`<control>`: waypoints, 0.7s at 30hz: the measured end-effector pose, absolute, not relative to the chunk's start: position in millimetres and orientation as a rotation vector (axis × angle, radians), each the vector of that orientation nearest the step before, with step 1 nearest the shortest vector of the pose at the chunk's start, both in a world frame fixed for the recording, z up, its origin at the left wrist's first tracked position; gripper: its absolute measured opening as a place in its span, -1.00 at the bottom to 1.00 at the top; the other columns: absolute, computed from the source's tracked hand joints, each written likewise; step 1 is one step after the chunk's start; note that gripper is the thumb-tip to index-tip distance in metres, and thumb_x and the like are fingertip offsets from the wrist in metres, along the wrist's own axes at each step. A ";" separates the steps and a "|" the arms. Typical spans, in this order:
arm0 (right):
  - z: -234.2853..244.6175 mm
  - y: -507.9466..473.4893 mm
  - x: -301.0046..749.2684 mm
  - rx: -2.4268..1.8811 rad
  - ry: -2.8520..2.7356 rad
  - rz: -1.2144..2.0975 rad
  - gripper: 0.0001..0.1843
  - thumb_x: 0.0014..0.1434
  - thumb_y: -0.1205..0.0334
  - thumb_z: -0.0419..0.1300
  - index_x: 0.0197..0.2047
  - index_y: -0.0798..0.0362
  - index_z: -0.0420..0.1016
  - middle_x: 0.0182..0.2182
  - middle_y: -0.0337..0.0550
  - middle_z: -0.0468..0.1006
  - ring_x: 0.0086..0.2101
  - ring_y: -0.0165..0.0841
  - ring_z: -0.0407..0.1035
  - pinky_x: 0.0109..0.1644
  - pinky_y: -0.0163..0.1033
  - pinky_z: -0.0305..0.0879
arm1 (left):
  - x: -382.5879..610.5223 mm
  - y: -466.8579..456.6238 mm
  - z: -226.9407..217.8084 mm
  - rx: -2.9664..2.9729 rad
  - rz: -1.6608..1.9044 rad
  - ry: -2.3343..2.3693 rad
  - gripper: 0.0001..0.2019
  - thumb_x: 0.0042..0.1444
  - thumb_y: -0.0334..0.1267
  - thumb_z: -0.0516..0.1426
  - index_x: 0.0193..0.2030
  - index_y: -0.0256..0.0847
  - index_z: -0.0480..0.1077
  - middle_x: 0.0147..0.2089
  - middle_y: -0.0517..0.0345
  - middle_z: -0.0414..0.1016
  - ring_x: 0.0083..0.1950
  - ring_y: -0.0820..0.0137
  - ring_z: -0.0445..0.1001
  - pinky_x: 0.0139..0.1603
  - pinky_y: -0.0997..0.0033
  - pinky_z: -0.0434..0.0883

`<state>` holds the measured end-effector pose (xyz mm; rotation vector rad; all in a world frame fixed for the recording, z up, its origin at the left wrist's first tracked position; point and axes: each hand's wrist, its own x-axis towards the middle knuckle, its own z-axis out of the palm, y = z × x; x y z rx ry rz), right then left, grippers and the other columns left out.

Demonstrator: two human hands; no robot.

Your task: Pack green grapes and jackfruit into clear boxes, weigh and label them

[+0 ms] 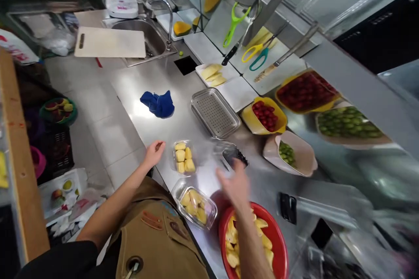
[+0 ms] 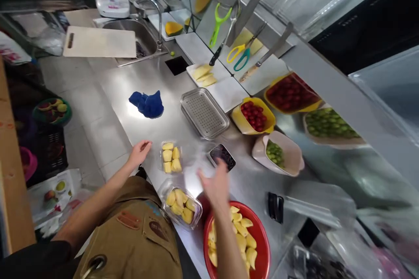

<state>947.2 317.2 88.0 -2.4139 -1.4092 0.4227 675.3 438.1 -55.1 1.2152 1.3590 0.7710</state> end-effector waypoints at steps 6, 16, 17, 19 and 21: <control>20.7 354.8 835.8 -2.661 -1.535 0.418 -0.11 0.12 -0.09 0.32 0.40 0.19 0.27 0.33 0.45 0.27 0.26 0.28 0.28 0.28 0.31 0.31 | 736.6 518.8 -45.1 1.490 0.515 1.085 -0.67 0.34 0.01 0.11 -0.16 -0.17 0.57 -0.18 0.03 0.67 -0.18 0.27 0.56 -0.08 0.31 0.42; -12.5 335.3 840.1 -2.690 -1.552 0.343 -0.05 0.21 -0.32 0.27 0.47 0.08 0.27 0.42 0.35 0.14 0.24 0.25 0.26 0.20 0.28 0.36 | 778.2 520.0 -42.7 1.704 0.255 0.888 -0.73 0.32 0.02 0.21 -0.24 -0.11 0.58 -0.32 0.00 0.61 -0.24 0.18 0.54 -0.14 0.29 0.34; -15.7 334.2 839.7 -2.685 -1.543 0.339 -0.04 0.20 -0.33 0.28 0.48 0.08 0.27 0.43 0.35 0.13 0.25 0.25 0.25 0.23 0.29 0.35 | 777.3 520.4 -43.4 1.710 0.240 0.889 -0.72 0.33 0.03 0.21 -0.23 -0.10 0.59 -0.38 0.04 0.59 -0.28 0.19 0.52 -0.17 0.30 0.33; -20.9 333.3 839.5 -2.665 -1.521 0.342 -0.01 0.18 -0.34 0.30 0.48 0.09 0.28 0.43 0.34 0.11 0.27 0.25 0.22 0.27 0.29 0.32 | 777.1 522.3 -45.0 1.716 0.217 0.899 -0.71 0.32 0.05 0.20 -0.23 -0.10 0.59 -0.46 0.10 0.53 -0.34 0.22 0.48 -0.23 0.31 0.30; -23.8 335.1 840.8 -2.648 -1.493 0.373 0.02 0.14 -0.35 0.34 0.48 0.09 0.28 0.43 0.34 0.12 0.28 0.25 0.22 0.29 0.30 0.32 | 779.6 525.3 -47.1 1.715 0.205 0.919 -0.71 0.31 0.05 0.21 -0.26 -0.11 0.59 -0.50 0.13 0.49 -0.39 0.26 0.43 -0.27 0.32 0.26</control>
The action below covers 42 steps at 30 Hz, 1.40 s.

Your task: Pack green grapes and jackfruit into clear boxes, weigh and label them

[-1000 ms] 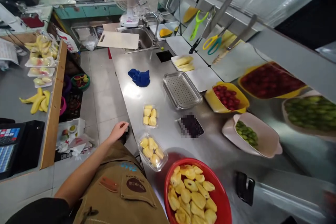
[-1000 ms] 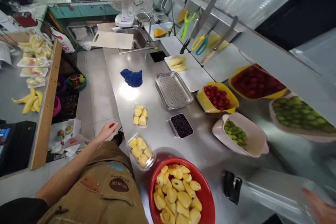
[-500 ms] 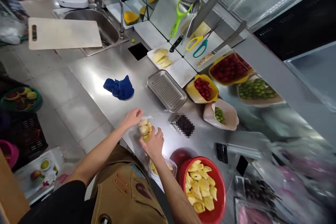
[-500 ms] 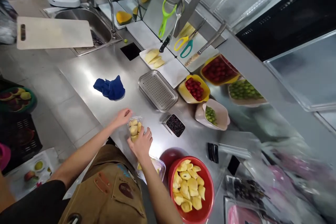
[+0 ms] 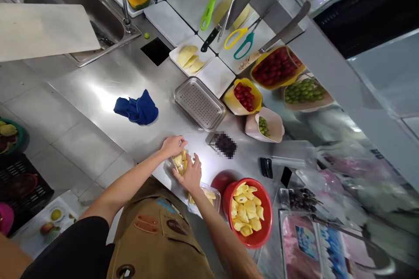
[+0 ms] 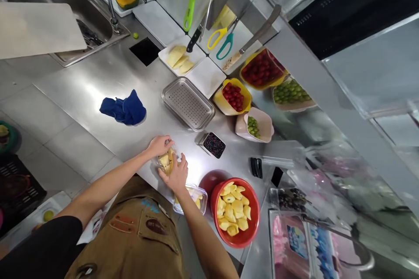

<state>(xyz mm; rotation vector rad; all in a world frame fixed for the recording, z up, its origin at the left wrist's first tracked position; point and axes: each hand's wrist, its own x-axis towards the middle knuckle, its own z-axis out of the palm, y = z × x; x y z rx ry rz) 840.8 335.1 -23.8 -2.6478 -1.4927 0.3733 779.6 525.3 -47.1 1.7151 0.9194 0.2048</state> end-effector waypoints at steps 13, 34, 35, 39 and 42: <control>22.3 288.6 855.7 -2.050 -0.439 0.729 -0.23 0.24 -0.38 0.21 0.25 0.05 0.32 0.02 0.11 0.58 -0.17 -0.16 0.58 -0.16 -0.03 0.61 | 745.5 483.6 -8.4 1.697 0.500 1.085 -0.64 0.40 0.03 0.01 -0.33 -0.14 0.36 -0.44 0.22 0.35 -0.36 0.35 0.31 -0.26 0.37 0.28; -10.8 100.3 836.0 -1.838 -0.311 0.685 -0.32 0.29 -0.39 0.10 0.19 -0.03 0.36 0.16 0.17 0.52 0.10 0.01 0.46 0.22 0.21 0.45 | 733.7 267.7 -10.9 1.255 0.490 1.203 -0.50 0.27 0.24 0.19 0.10 -0.11 0.43 0.07 -0.02 0.62 0.08 0.24 0.57 0.14 0.25 0.46; -11.5 100.5 836.7 -1.782 -0.305 0.729 -0.31 0.28 -0.40 0.11 0.20 -0.03 0.34 0.15 0.14 0.52 0.06 -0.03 0.47 0.16 0.16 0.50 | 733.5 267.4 -10.6 1.274 0.526 1.168 -0.51 0.26 0.23 0.21 0.08 -0.12 0.45 0.08 -0.01 0.62 0.09 0.24 0.57 0.18 0.25 0.45; 0.9 97.9 842.8 -1.662 -0.397 0.809 -0.31 0.16 -0.39 0.29 0.11 -0.07 0.31 0.07 0.02 0.50 0.06 -0.10 0.43 0.11 0.02 0.50 | 707.7 258.0 -1.1 1.335 0.676 1.093 -0.51 0.23 0.24 0.24 0.02 -0.15 0.50 0.03 0.01 0.64 0.07 0.24 0.57 0.22 0.23 0.45; 26.0 98.8 841.4 -1.546 -0.607 0.960 -0.40 0.14 -0.35 0.36 -0.04 -0.11 0.30 -0.08 -0.13 0.47 -0.02 -0.17 0.40 0.02 -0.11 0.46 | 659.2 233.7 17.5 1.351 0.864 1.153 -0.50 0.28 0.24 0.21 0.08 -0.15 0.51 0.08 -0.03 0.61 0.15 0.22 0.55 0.29 0.21 0.42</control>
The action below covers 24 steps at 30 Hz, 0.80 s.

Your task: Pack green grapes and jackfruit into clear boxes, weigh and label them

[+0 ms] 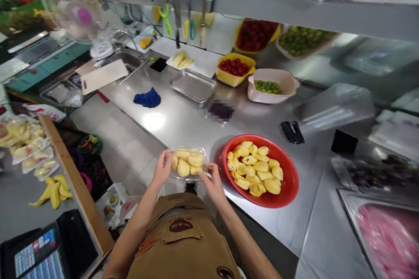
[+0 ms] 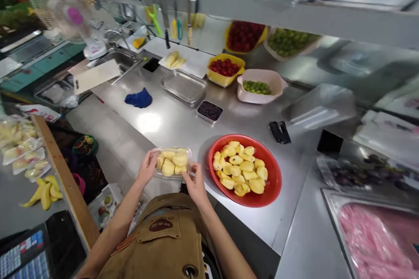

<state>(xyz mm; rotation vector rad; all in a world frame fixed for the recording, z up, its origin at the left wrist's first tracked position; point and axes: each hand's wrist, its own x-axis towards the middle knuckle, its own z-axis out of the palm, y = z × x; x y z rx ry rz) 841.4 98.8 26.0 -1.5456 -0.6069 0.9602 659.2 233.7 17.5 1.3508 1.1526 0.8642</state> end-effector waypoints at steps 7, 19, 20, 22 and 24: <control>90.5 129.3 747.9 -1.262 -1.149 1.421 -0.52 0.37 -0.38 0.14 -0.15 -0.12 0.30 -0.30 -0.28 0.36 -0.31 -0.31 0.25 -0.20 -0.23 0.36 | 505.8 123.7 83.9 1.403 1.297 1.602 -0.64 0.42 0.08 0.12 0.05 -0.12 0.56 0.01 0.01 0.47 0.10 0.23 0.48 0.21 0.23 0.46; 99.3 1.0 347.3 -0.801 -1.692 1.960 -0.44 0.33 -0.47 0.11 -0.25 -0.12 0.28 -0.33 -0.29 0.35 -0.34 -0.32 0.26 -0.25 -0.24 0.35 | 237.9 -181.5 86.3 0.708 1.816 2.413 -0.62 0.45 0.06 0.05 0.10 -0.13 0.54 -0.01 0.00 0.33 0.10 0.19 0.41 0.21 0.15 0.45; 97.2 -14.3 315.8 -0.761 -1.772 1.949 -0.44 0.33 -0.48 0.11 -0.26 -0.12 0.29 -0.35 -0.29 0.35 -0.34 -0.31 0.26 -0.26 -0.24 0.34 | 219.3 -202.7 84.2 0.596 1.842 2.449 -0.60 0.45 0.09 0.05 0.10 -0.13 0.54 -0.01 0.00 0.33 0.10 0.19 0.42 0.21 0.16 0.45; 93.1 -41.8 256.4 -0.668 -1.938 1.921 -0.43 0.34 -0.47 0.08 -0.28 -0.12 0.30 -0.38 -0.28 0.35 -0.34 -0.29 0.25 -0.28 -0.22 0.31 | 183.6 -241.1 79.4 0.359 1.887 2.488 -0.55 0.43 0.16 0.06 0.10 -0.13 0.54 -0.01 0.01 0.36 0.09 0.20 0.44 0.21 0.18 0.45; 89.1 -64.7 201.3 -0.574 -2.094 1.924 -0.44 0.36 -0.46 0.06 -0.26 -0.12 0.32 -0.40 -0.29 0.35 -0.35 -0.28 0.26 -0.27 -0.20 0.32 | 149.5 -275.3 74.0 0.128 1.929 2.497 -0.52 0.42 0.22 0.06 0.09 -0.12 0.55 -0.03 0.03 0.40 0.07 0.21 0.45 0.20 0.21 0.45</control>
